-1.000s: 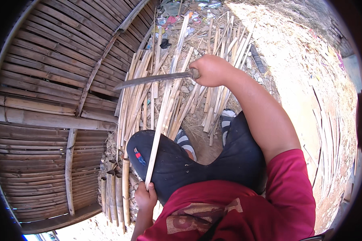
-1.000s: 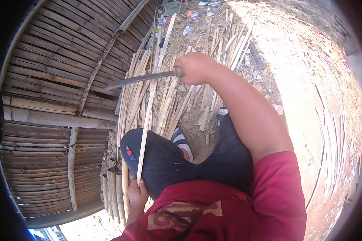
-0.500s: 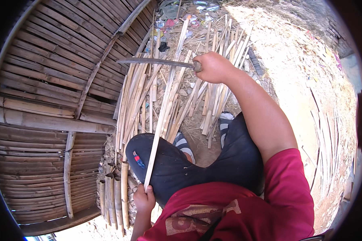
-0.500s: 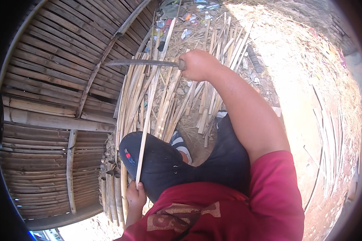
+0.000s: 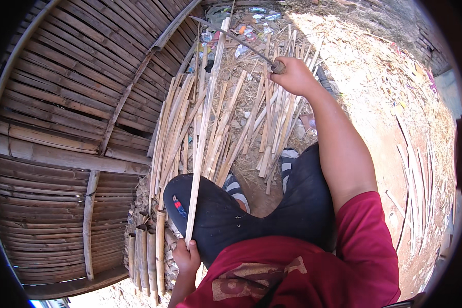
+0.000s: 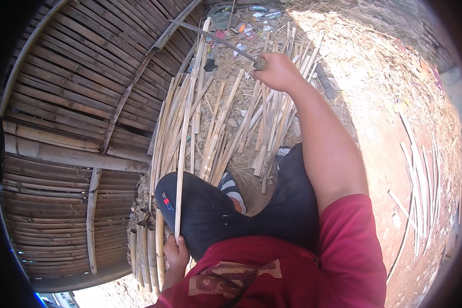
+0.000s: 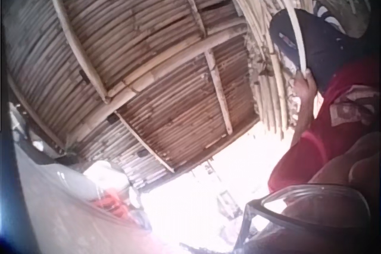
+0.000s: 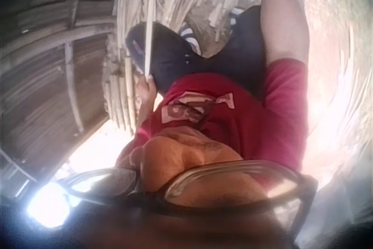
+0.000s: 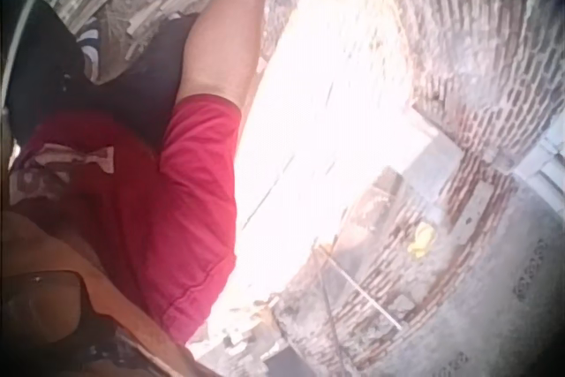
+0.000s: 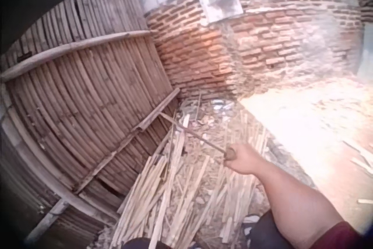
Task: The person shaves and strips layers off bamboo pieces using a large knife held in the right hand while the left hand holds and moves the bamboo strips.
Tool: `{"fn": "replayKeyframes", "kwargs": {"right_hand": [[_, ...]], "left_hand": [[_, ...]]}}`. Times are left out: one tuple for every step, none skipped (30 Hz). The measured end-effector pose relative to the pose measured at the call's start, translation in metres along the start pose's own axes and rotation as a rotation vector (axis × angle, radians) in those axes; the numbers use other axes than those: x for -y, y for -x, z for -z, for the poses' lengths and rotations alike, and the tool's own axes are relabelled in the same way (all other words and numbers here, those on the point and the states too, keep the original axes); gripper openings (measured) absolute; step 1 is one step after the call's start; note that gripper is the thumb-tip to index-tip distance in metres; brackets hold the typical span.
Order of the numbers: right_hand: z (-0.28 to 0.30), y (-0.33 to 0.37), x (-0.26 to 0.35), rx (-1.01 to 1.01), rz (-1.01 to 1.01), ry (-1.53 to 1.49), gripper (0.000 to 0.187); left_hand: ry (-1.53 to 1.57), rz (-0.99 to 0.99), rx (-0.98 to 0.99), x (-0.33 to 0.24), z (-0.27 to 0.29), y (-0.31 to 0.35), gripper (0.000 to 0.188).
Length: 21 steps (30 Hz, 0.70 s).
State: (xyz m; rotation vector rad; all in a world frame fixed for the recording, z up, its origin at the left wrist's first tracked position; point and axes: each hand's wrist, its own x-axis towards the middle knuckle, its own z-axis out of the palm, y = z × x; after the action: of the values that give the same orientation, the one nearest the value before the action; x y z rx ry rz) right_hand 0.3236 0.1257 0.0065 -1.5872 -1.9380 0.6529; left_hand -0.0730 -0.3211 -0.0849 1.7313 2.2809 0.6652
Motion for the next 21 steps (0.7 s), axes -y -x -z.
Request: {"fn": "replayKeyframes", "kwargs": {"right_hand": [[-0.001, 0.001, -0.002, -0.03, 0.025, -0.015, 0.07], [0.003, 0.002, -0.006, -0.023, 0.024, 0.004, 0.07], [0.008, 0.004, -0.009, -0.014, 0.023, 0.022, 0.07], [0.011, 0.008, -0.008, -0.002, 0.023, 0.036, 0.07], [0.01, 0.006, -0.012, -0.003, 0.031, 0.023, 0.07], [0.01, 0.002, -0.017, -0.005, 0.04, 0.009, 0.07], [0.008, 0.001, -0.018, -0.006, 0.046, -0.01, 0.07], [0.006, 0.001, -0.019, -0.004, 0.054, -0.004, 0.069], [0.002, 0.0, -0.018, -0.003, 0.063, 0.002, 0.068], [0.001, -0.001, -0.014, -0.007, 0.074, 0.008, 0.066], [0.002, 0.002, -0.011, -0.008, 0.085, -0.017, 0.061], [0.004, 0.006, -0.008, 0.003, 0.107, -0.003, 0.06], [0.007, 0.009, -0.004, 0.015, 0.132, 0.012, 0.059], [0.007, 0.01, -0.002, 0.027, 0.157, 0.027, 0.058], [0.005, 0.01, -0.001, 0.062, 0.18, 0.042, 0.057], [0.003, 0.01, -0.001, 0.096, 0.201, 0.059, 0.056], [0.001, 0.01, 0.0, 0.129, 0.222, 0.075, 0.055], [-0.001, 0.01, 0.001, 0.153, 0.241, 0.11, 0.054], [-0.004, 0.012, 0.006, 0.179, 0.261, 0.149, 0.053], [-0.006, 0.014, 0.011, 0.205, 0.282, 0.187, 0.051], [-0.006, 0.016, 0.016, 0.249, 0.3, 0.222, 0.049]], "left_hand": [[0.048, 0.009, 0.026, 0.0, 0.002, 0.0, 0.043], [0.096, 0.019, 0.051, 0.002, 0.006, 0.002, 0.04], [0.143, 0.031, 0.076, 0.002, 0.008, 0.002, 0.038], [0.152, 0.037, 0.072, 0.001, 0.009, 0.002, 0.035], [0.162, 0.043, 0.067, 0.0, 0.01, 0.002, 0.032], [0.171, 0.05, 0.062, -0.001, 0.011, 0.003, 0.03], [0.161, 0.091, 0.096, -0.001, 0.014, 0.004, 0.03], [0.151, 0.133, 0.13, 0.0, 0.018, 0.005, 0.031], [0.141, 0.174, 0.163, 0.0, 0.023, 0.006, 0.032], [0.058, 0.154, 0.203, -0.003, 0.03, 0.004, 0.034], [-0.026, 0.134, 0.243, -0.01, 0.04, 0.003, 0.035], [-0.109, 0.113, 0.282, -0.012, 0.046, 0.001, 0.037], [-0.184, -0.069, 0.211, -0.007, 0.046, 0.0, 0.039], [-0.165, -0.017, 0.182, -0.005, 0.045, 0.002, 0.038], [-0.145, 0.036, 0.153, -0.005, 0.043, 0.005, 0.038], [-0.123, 0.085, 0.125, -0.006, 0.041, 0.006, 0.038], [-0.13, 0.194, 0.147, -0.003, 0.037, 0.009, 0.037], [-0.116, 0.199, 0.123, 0.008, 0.033, 0.012, 0.037], [-0.099, 0.207, 0.099, 0.014, 0.028, 0.013, 0.038], [-0.082, 0.215, 0.076, 0.019, 0.026, 0.015, 0.038], [-0.051, 0.219, 0.068, 0.024, 0.025, 0.018, 0.039]]}}
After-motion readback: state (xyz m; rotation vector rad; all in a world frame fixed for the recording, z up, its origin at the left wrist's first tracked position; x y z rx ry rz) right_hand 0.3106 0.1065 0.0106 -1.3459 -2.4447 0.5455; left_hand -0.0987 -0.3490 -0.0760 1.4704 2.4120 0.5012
